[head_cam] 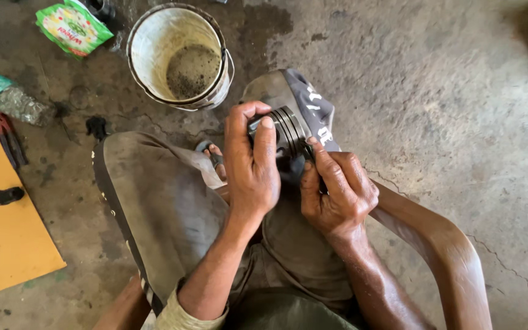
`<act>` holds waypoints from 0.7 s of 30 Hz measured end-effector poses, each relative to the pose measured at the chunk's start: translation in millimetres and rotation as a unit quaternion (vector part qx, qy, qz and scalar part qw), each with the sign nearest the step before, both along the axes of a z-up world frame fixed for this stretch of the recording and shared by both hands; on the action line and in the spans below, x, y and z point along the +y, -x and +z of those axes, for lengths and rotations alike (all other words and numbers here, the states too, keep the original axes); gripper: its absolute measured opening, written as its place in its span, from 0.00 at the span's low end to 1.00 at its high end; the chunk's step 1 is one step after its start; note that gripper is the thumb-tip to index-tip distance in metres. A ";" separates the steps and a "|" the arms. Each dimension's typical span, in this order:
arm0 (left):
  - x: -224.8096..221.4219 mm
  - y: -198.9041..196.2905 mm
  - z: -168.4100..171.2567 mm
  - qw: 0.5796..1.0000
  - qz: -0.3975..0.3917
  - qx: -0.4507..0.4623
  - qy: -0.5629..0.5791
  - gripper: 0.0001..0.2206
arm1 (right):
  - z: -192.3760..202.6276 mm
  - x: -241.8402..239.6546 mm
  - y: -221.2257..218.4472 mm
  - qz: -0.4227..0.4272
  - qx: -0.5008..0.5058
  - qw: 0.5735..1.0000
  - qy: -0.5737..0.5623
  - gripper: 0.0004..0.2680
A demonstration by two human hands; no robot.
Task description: The person cleans an engine piston by scrubbing its surface with a small piece of material and rinsing it in a bucket of liquid.
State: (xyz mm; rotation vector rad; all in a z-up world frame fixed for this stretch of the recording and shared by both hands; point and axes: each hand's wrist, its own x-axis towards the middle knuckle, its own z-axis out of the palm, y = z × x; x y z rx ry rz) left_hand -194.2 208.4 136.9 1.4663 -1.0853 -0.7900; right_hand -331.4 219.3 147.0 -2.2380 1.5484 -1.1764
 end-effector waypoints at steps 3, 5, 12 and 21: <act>-3.1 6.4 5.6 1.000 0.004 -0.016 -0.019 0.11 | -2.1 -3.7 1.2 -0.015 0.012 1.000 0.003 0.11; -3.9 7.3 9.9 0.999 -0.005 -0.011 -0.043 0.11 | 0.2 -6.9 1.8 -0.021 0.024 0.999 0.003 0.10; -4.5 17.1 12.2 0.997 -0.001 -0.070 -0.042 0.11 | 13.9 -20.8 -1.7 -0.021 0.016 0.999 -0.043 0.08; -4.8 5.6 4.5 0.959 0.038 0.261 -0.104 0.10 | 4.7 -0.1 1.8 -0.002 0.046 0.998 -0.030 0.07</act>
